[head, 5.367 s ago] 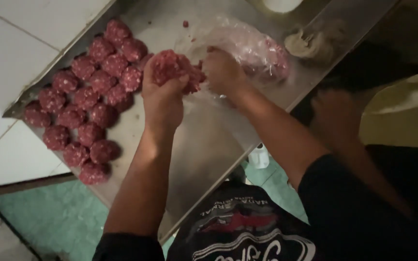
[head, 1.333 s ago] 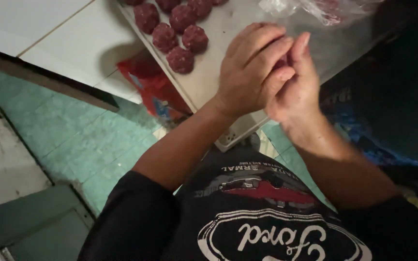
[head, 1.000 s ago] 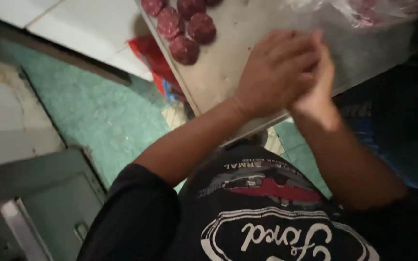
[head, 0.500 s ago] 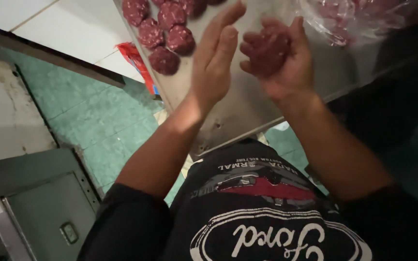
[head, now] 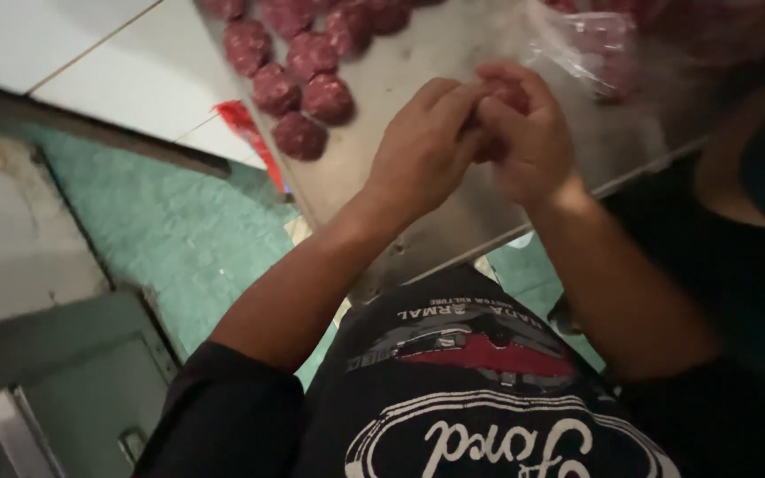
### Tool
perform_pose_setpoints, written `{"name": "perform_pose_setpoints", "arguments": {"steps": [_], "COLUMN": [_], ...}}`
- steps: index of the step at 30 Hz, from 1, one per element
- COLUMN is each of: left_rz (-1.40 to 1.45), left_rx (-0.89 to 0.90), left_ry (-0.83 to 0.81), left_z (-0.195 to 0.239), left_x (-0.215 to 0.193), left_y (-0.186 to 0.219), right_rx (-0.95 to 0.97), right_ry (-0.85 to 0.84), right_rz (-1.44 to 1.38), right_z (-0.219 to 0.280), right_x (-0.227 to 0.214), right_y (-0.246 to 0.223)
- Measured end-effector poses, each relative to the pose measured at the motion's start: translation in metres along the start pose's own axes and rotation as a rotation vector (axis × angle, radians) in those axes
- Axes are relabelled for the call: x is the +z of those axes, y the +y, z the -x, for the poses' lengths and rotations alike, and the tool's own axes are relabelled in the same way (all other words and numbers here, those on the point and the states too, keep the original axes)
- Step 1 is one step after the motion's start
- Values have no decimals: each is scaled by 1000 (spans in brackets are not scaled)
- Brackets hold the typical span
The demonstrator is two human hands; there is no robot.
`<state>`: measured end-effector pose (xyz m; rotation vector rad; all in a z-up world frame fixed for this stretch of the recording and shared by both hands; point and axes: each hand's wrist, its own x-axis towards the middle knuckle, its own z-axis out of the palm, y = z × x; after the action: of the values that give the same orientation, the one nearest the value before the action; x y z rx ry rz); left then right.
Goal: Forming meatballs from ground meat and placing them on a tray
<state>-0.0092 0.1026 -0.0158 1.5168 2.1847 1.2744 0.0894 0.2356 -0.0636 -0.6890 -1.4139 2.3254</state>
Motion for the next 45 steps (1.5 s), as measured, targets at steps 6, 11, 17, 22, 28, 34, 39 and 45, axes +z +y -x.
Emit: {"name": "perform_pose_setpoints", "arguments": {"steps": [6,11,17,22,28,34,39,45], "left_rz": [76,710,1019,565,-47,198,155,67], "left_rx": [-70,-346,-139,260,241,299,759,642], "left_ry": [-30,-88,-250,59,-135,51,258,333], "left_z": [-21,-40,-75,-143,-163,-90,-78,-38], "left_x": [18,58,88,77,127,106,91,72], "left_y": [7,-4,4,23,-77,-35,-4,6], "right_rx": [-45,-150,-197,-225,-236,-288,-176,83], "right_ry": [6,51,84,132,92,35,-71,218], "right_rz": [-294,-398,-372,-439,-582,-682,-695,-671], "right_z": [3,5,11,6,-4,-20,2,22], "right_x": [-28,-67,-108,-124,-131,-96,-41,-39], "right_y": [13,19,7,1,14,15,-26,-18]}}
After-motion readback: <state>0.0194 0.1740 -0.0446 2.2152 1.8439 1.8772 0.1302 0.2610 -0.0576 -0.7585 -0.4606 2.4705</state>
